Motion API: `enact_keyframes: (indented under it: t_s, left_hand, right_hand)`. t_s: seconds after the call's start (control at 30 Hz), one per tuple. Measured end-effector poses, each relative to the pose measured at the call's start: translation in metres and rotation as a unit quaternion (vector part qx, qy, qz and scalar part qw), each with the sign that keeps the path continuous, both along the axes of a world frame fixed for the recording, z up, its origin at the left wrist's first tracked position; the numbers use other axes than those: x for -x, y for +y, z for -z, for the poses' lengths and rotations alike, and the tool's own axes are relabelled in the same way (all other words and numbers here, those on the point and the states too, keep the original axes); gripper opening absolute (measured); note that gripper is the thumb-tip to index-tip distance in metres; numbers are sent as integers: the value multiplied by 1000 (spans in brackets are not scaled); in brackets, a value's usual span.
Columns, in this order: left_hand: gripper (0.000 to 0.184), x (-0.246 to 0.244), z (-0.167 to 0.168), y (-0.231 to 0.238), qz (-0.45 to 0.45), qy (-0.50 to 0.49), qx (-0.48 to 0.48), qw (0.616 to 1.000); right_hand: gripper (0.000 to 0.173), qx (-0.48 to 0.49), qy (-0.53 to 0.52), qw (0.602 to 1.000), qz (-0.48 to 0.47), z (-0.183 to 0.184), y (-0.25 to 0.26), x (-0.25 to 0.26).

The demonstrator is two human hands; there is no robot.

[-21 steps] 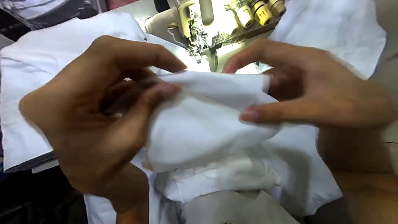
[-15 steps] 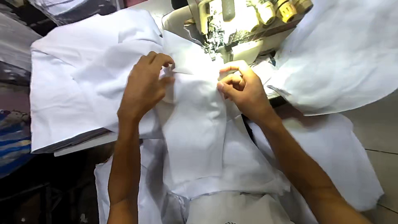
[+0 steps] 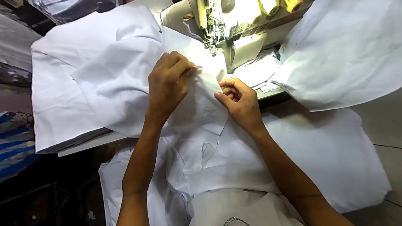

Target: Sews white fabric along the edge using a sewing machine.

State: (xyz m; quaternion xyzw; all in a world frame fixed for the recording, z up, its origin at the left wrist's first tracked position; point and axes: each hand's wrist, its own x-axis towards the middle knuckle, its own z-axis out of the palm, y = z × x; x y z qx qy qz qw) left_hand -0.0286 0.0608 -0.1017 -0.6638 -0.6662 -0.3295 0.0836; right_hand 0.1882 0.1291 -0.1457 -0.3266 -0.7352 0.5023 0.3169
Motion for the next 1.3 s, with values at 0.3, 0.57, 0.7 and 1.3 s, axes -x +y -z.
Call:
enact_keyframes:
  t_s: [0.3,0.57,0.7,1.3]
  left_hand:
    - [16,15,-57,-2,36,-242,19,969]
    - [10,-18,-85,1,2,-359,152,921]
    - [11,-39,-92,-6,-5,-361,165,918]
    - [7,-4,-27,58,101,-313,129,935]
  right_hand:
    - [11,36,104,991,-71,-36,-34,-6]
    - [9,79,101,992,-7,-4,-41,-2]
    - [9,64,83,994,21,10,-36,-2]
    - [16,37,95,994,29,17,-20,-13]
